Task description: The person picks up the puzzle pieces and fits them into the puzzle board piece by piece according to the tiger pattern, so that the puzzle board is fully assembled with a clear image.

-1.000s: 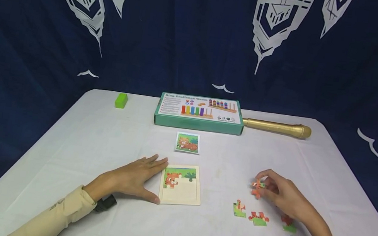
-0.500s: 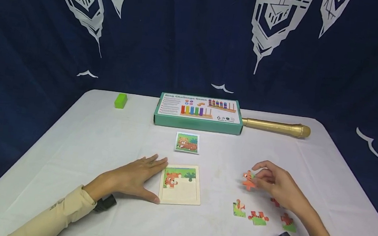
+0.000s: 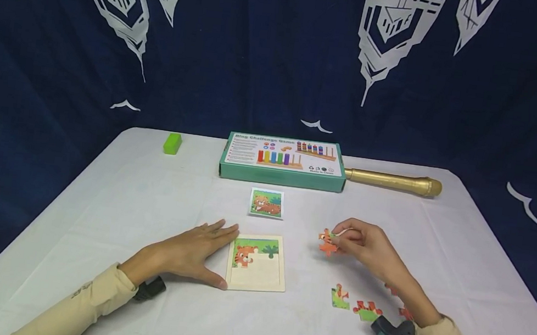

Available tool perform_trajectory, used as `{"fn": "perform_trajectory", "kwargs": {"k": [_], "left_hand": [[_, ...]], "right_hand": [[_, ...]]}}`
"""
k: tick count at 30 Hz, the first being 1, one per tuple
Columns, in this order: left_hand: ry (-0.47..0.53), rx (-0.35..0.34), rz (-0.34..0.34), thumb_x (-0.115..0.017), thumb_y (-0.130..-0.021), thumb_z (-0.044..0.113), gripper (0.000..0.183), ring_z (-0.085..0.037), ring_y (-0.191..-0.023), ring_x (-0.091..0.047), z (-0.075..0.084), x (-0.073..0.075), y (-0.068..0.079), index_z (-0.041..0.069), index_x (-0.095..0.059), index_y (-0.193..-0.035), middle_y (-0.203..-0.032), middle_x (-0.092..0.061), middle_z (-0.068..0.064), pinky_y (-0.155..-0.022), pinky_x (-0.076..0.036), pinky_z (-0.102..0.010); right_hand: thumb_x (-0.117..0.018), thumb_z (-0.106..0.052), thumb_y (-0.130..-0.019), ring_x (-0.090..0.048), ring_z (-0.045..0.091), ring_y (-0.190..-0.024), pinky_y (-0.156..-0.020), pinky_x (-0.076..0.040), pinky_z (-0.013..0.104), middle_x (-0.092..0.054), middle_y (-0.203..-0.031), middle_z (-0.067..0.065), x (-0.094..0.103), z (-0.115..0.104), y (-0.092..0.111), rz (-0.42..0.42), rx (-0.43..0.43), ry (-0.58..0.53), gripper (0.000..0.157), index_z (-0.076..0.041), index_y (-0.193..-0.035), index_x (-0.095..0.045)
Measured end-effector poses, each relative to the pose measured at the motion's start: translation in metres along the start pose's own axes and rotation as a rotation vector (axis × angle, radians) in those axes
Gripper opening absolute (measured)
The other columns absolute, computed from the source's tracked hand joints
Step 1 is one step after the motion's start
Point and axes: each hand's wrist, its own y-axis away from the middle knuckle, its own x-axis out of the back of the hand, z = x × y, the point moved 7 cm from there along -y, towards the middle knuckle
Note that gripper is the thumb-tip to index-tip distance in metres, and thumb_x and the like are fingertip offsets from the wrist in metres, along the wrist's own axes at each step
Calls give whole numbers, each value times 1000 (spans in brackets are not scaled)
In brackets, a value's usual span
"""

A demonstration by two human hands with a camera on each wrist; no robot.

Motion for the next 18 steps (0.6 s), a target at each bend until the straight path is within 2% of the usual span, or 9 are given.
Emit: {"fn": "perform_trajectory", "kwargs": {"k": [6,11,18], "left_hand": [[-1,-4,5,-69,-72,68,107,-27,-148,-9,0,0,0,11,-26,-152,-160,-18,1,-118,-15,-48],[-4,-4,3,-69,-72,68,108,-27,-147,-9,0,0,0,11,-26,-152,-160,-18,1,-117,-16,-48],[1,0,-5,-68,-72,68,108,-26,-148,-8,0,0,-1,12,-24,-153,-160,-17,1,-118,-15,-47]], "right_hand": [[-59,-13,-96,-66,30,-63,-63,-57,37,-68,-79,17,-21,-7,-12,-72,-1,-109,20,0,-109,-52],[-55,-12,-98,-62,33,-55,-55,-55,37,-65,-77,21,-36,-12,-21,-125,35,-141,18,0,-110,-48],[-55,-11,-98,-60,34,-51,-50,-53,36,-59,-76,26,-56,-19,-32,-181,44,-188,20,0,-112,-45]]}}
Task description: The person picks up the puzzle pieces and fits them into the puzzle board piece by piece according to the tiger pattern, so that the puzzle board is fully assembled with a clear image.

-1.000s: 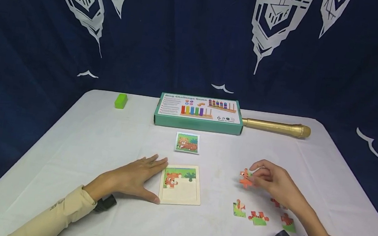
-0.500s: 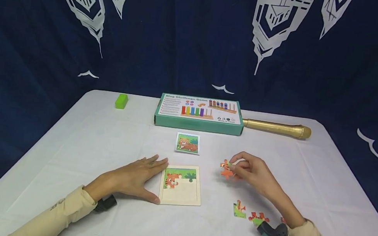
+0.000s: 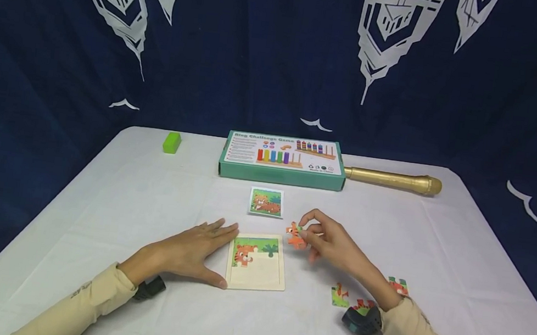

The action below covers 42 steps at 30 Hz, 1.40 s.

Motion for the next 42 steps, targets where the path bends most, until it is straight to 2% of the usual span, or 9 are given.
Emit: {"fn": "perform_trajectory", "kwargs": {"k": [7,14,22,28,35,42], "left_hand": [[0,-2,0,-68,-72,69,108,-26,-148,-8,0,0,0,12,-24,-153,-160,-17,1,-118,-14,-47],[-13,-8,0,-67,-73,69,108,-27,-148,-8,0,1,0,11,-24,-153,-160,-17,0,-118,-15,-48],[-23,2,-1,-66,-73,70,108,-26,-148,-8,-1,0,-1,12,-24,-153,-160,-16,1,-118,-15,-48],[-20,-5,3,-67,-72,70,108,-27,-147,-9,0,0,-1,11,-25,-153,-160,-17,1,-117,-16,-50],[-22,-6,11,-68,-72,69,107,-28,-147,-11,0,1,-1,11,-27,-152,-159,-19,0,-117,-17,-50],[-18,-3,8,-67,-72,69,107,-28,-147,-11,0,1,0,11,-26,-152,-159,-19,1,-117,-17,-49]], "right_hand": [[-54,-12,-98,-58,31,-51,-49,-52,35,-58,-77,28,-21,-1,-10,-43,-19,-21,21,-2,-114,-45],[-54,-1,-94,-55,17,-53,-50,-52,30,-59,-85,25,-44,0,-15,-118,-4,-86,27,0,-119,-42],[-60,2,-90,-54,11,-56,-53,-51,26,-64,-88,19,-62,5,-16,-153,-28,-108,32,2,-119,-45],[-64,0,-87,-52,9,-53,-50,-49,23,-64,-79,12,-66,4,-16,-130,-22,-54,33,6,-116,-50],[-73,-8,-83,-39,1,-53,-48,-31,16,-56,-68,-2,-67,0,-19,-92,48,128,28,-2,-107,-60],[-76,-14,-82,-39,1,-52,-47,-31,15,-54,-66,-6,-68,-2,-21,-85,62,189,28,-4,-104,-62]]}}
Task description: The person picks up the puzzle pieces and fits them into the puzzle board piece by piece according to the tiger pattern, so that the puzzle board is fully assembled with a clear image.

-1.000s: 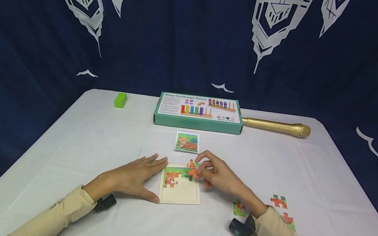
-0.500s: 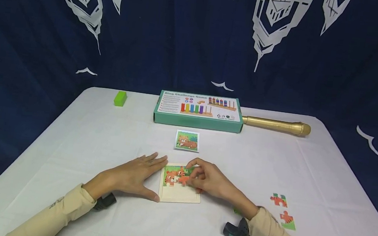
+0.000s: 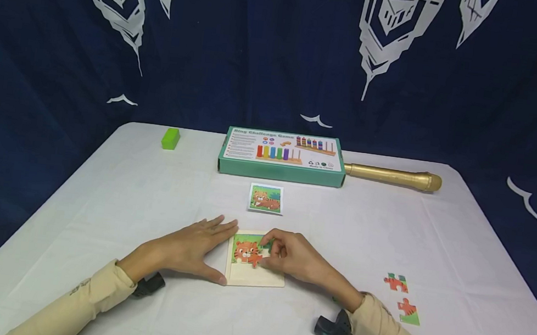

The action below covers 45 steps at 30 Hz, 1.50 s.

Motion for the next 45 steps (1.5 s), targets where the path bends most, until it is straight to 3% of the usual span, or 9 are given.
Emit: {"fn": "perform_trajectory", "kwargs": {"k": [11,17,45], "left_hand": [[-6,-9,4,-67,-73,69,106,-28,-147,-12,1,1,0,11,-27,-152,-159,-20,0,-117,-17,-50],[8,-3,6,-68,-73,69,106,-28,-147,-11,1,1,0,11,-27,-152,-159,-20,0,-117,-17,-50],[13,5,3,-68,-72,69,107,-27,-147,-11,0,0,0,11,-26,-152,-159,-20,0,-117,-17,-49]], "right_hand": [[-76,-15,-82,-40,0,-53,-47,-32,15,-53,-66,-8,-2,-1,-1,-3,-2,72,27,-6,-104,-63],[-75,-13,-82,-41,0,-54,-49,-33,16,-53,-66,-9,-3,-3,-1,-8,37,112,27,-10,-106,-62],[-72,-10,-84,-43,2,-58,-51,-36,17,-52,-69,-9,-5,-4,1,-19,22,164,18,-18,-99,-67]]}}
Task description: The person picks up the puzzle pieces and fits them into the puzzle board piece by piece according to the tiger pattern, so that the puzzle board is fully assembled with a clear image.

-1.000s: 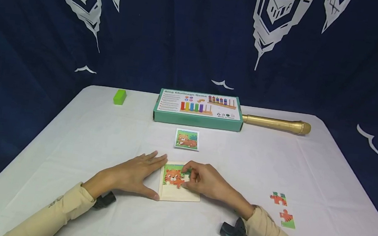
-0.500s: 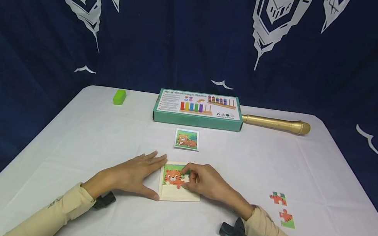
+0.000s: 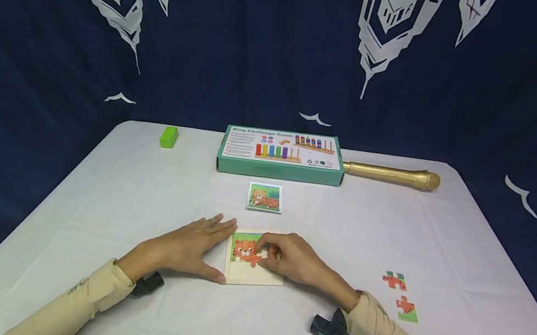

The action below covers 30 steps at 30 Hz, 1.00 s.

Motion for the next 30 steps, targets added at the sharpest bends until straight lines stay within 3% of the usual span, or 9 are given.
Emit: {"fn": "perform_trajectory", "kwargs": {"k": [16,24,30], "left_hand": [[0,-7,-9,-67,-73,69,107,-27,-147,-10,1,-1,0,11,-26,-152,-160,-19,1,-117,-16,-49],[-14,-11,-7,-67,-73,70,106,-28,-147,-11,1,-1,0,11,-26,-152,-159,-19,0,-117,-17,-49],[-15,-13,-7,-67,-73,69,107,-28,-147,-10,1,-2,0,11,-26,-152,-159,-19,0,-117,-17,-49]], "right_hand": [[-71,-6,-85,-45,3,-60,-51,-37,18,-54,-68,-9,-1,2,1,-5,-32,-8,17,-15,-99,-73],[-67,-11,-90,-45,2,-64,-53,-38,17,-70,-95,-8,4,-1,5,-46,-31,-8,17,-17,-104,-74],[-64,-10,-92,-46,3,-64,-55,-42,18,-67,-91,-5,9,1,9,-61,-2,-75,20,-14,-109,-72]]}}
